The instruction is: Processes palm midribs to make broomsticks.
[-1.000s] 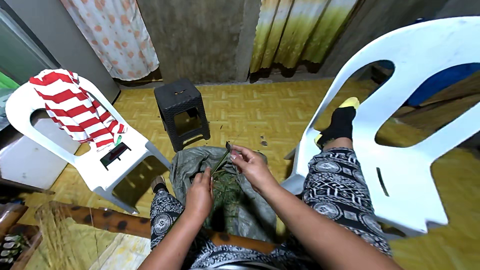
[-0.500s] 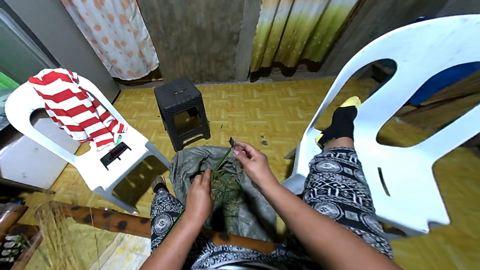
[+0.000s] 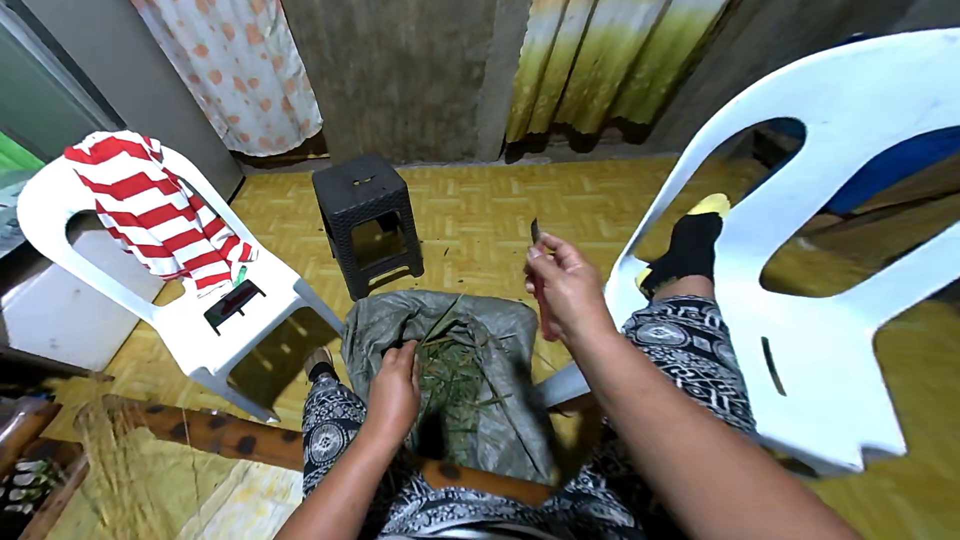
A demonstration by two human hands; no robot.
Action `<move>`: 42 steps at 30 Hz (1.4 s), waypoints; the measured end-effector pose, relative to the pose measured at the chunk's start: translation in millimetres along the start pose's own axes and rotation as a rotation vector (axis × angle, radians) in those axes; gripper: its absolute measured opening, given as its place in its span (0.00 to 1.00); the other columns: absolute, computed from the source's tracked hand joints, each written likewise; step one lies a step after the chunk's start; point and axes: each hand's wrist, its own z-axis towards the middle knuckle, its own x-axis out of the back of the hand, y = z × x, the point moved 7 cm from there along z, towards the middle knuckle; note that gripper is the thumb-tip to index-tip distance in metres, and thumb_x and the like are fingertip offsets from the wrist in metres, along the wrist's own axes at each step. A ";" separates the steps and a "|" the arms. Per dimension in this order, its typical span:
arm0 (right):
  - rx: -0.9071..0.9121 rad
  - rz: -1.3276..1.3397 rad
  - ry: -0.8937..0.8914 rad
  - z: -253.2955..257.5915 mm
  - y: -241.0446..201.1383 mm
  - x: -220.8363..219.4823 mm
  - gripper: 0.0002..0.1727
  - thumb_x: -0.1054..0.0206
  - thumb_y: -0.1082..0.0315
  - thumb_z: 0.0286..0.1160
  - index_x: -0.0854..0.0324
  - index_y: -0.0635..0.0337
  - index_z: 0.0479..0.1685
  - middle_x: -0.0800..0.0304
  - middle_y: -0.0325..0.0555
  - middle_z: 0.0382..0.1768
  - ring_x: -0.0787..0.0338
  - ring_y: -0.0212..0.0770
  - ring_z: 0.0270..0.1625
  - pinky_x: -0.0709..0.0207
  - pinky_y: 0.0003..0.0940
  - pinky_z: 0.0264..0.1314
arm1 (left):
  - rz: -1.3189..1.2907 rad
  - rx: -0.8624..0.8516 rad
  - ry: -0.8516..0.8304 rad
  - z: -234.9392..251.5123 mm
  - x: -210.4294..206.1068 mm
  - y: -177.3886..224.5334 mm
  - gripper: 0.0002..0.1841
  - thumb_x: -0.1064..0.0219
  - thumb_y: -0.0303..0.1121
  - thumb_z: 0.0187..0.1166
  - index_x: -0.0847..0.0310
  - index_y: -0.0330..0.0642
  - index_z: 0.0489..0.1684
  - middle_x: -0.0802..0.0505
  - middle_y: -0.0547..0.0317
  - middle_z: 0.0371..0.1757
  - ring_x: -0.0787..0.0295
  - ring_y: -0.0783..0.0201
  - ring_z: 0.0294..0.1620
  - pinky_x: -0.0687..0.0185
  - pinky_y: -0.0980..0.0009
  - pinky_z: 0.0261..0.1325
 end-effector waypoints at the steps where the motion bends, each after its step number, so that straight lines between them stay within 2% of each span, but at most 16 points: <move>1: 0.009 -0.053 -0.046 -5.1 1.3 -3.9 0.25 0.41 0.64 0.91 0.34 0.57 0.84 0.17 0.48 0.52 0.18 0.34 0.39 0.21 0.32 0.44 | -0.015 0.009 -0.015 1.6 -0.5 1.2 0.20 0.47 0.31 0.92 0.21 0.32 0.75 0.11 0.34 0.60 0.10 0.42 0.59 0.16 0.49 0.66; 3: 0.063 -0.196 -0.155 -20.3 2.8 -16.2 0.25 0.42 0.67 0.91 0.33 0.63 0.84 0.15 0.56 0.56 0.15 0.41 0.43 0.19 0.40 0.49 | -0.044 0.016 -0.028 5.5 -0.5 4.7 0.20 0.48 0.33 0.93 0.20 0.31 0.73 0.10 0.34 0.62 0.11 0.43 0.64 0.20 0.50 0.72; 5: 0.156 -0.346 -0.279 -37.8 4.3 -30.4 0.26 0.43 0.66 0.91 0.32 0.66 0.84 0.15 0.62 0.65 0.11 0.48 0.55 0.18 0.47 0.60 | -0.059 0.029 -0.041 9.8 0.8 9.1 0.21 0.49 0.36 0.94 0.18 0.29 0.70 0.10 0.35 0.64 0.12 0.44 0.68 0.22 0.51 0.75; 7: 0.247 -0.514 -0.371 -54.4 4.8 -43.1 0.26 0.48 0.63 0.93 0.32 0.62 0.86 0.17 0.64 0.70 0.13 0.55 0.67 0.22 0.54 0.72 | -0.054 0.038 -0.053 14.2 2.9 14.0 0.21 0.50 0.37 0.94 0.16 0.28 0.64 0.09 0.36 0.61 0.11 0.46 0.65 0.21 0.52 0.73; 8: 0.286 -0.595 -0.388 -61.0 4.5 -47.7 0.26 0.49 0.62 0.94 0.32 0.60 0.87 0.16 0.64 0.69 0.13 0.59 0.68 0.23 0.58 0.73 | -0.050 0.036 -0.052 16.5 4.1 16.8 0.21 0.50 0.37 0.94 0.16 0.27 0.60 0.09 0.36 0.58 0.10 0.46 0.61 0.20 0.52 0.70; 10: 0.367 -0.718 -0.382 -70.7 4.0 -54.0 0.25 0.50 0.61 0.95 0.30 0.57 0.86 0.14 0.64 0.64 0.12 0.63 0.65 0.22 0.61 0.70 | -0.037 0.031 -0.057 20.6 6.9 23.6 0.21 0.51 0.36 0.95 0.16 0.27 0.59 0.09 0.36 0.56 0.10 0.47 0.59 0.19 0.53 0.69; 14: 0.501 -0.826 -0.381 -85.5 -0.6 -64.4 0.25 0.48 0.60 0.94 0.25 0.61 0.82 0.11 0.65 0.58 0.10 0.65 0.60 0.20 0.63 0.64 | -0.010 -0.005 -0.056 27.2 11.3 40.3 0.22 0.52 0.34 0.95 0.23 0.28 0.76 0.11 0.36 0.67 0.12 0.47 0.69 0.24 0.53 0.77; 16: 0.539 -0.845 -0.389 -90.5 -2.9 -68.2 0.25 0.49 0.60 0.93 0.23 0.64 0.79 0.10 0.65 0.57 0.09 0.65 0.59 0.19 0.62 0.64 | 0.015 -0.032 -0.029 29.7 14.1 47.8 0.20 0.50 0.32 0.93 0.20 0.27 0.71 0.09 0.36 0.63 0.10 0.46 0.66 0.21 0.52 0.74; 18: 0.535 -0.860 -0.403 -92.8 -5.0 -69.9 0.25 0.49 0.60 0.94 0.23 0.65 0.78 0.10 0.65 0.57 0.09 0.65 0.60 0.19 0.62 0.65 | 0.043 -0.037 -0.019 31.2 17.0 54.4 0.18 0.49 0.30 0.91 0.16 0.25 0.61 0.08 0.36 0.58 0.09 0.45 0.61 0.19 0.52 0.69; 21: 0.544 -0.884 -0.389 -91.9 -8.9 -70.1 0.25 0.50 0.60 0.94 0.22 0.66 0.78 0.09 0.65 0.55 0.08 0.65 0.58 0.18 0.61 0.63 | 0.069 -0.051 -0.012 32.6 19.2 59.2 0.18 0.49 0.30 0.91 0.15 0.25 0.57 0.08 0.36 0.57 0.09 0.45 0.60 0.18 0.52 0.68; 25: 0.602 -0.948 -0.321 -89.0 -12.4 -69.0 0.24 0.48 0.61 0.93 0.20 0.64 0.76 0.08 0.64 0.54 0.08 0.65 0.58 0.18 0.63 0.61 | 0.078 -0.066 0.009 32.5 19.6 61.1 0.18 0.49 0.32 0.92 0.15 0.26 0.57 0.07 0.37 0.55 0.08 0.46 0.59 0.17 0.52 0.67; 28: 0.700 -0.972 -0.233 -84.9 -12.8 -67.2 0.22 0.45 0.61 0.91 0.17 0.64 0.71 0.07 0.62 0.49 0.07 0.65 0.53 0.17 0.63 0.55 | 0.068 -0.103 0.059 30.4 21.2 62.4 0.19 0.49 0.33 0.93 0.15 0.26 0.57 0.07 0.37 0.53 0.07 0.45 0.56 0.15 0.51 0.64; 31: 0.789 -0.966 -0.145 -83.4 -14.8 -64.0 0.21 0.44 0.61 0.89 0.15 0.63 0.68 0.07 0.61 0.44 0.06 0.64 0.48 0.16 0.61 0.50 | 0.024 -0.126 0.079 27.5 23.2 60.7 0.20 0.48 0.33 0.93 0.17 0.28 0.67 0.07 0.38 0.60 0.08 0.47 0.62 0.18 0.53 0.70; 33: 0.799 -0.968 -0.126 -80.8 -17.2 -60.4 0.21 0.44 0.61 0.89 0.15 0.63 0.69 0.08 0.62 0.45 0.07 0.64 0.48 0.17 0.61 0.49 | 0.006 -0.129 0.070 24.4 22.8 57.1 0.20 0.48 0.33 0.93 0.18 0.29 0.70 0.08 0.37 0.62 0.09 0.46 0.64 0.19 0.53 0.73; 39: 0.860 -1.017 -0.077 -71.7 -22.0 -52.1 0.20 0.42 0.62 0.88 0.16 0.63 0.69 0.09 0.63 0.43 0.08 0.66 0.45 0.18 0.61 0.44 | 0.017 -0.173 0.122 11.4 21.2 50.5 0.19 0.46 0.31 0.92 0.15 0.27 0.66 0.06 0.36 0.59 0.07 0.43 0.61 0.17 0.51 0.69; 42: 0.846 -1.021 -0.056 -60.3 -28.7 -45.0 0.21 0.43 0.63 0.89 0.17 0.63 0.73 0.09 0.65 0.45 0.08 0.67 0.45 0.19 0.63 0.44 | 0.004 -0.199 0.154 7.9 22.0 48.5 0.18 0.45 0.30 0.91 0.15 0.26 0.63 0.06 0.36 0.57 0.06 0.43 0.60 0.16 0.50 0.68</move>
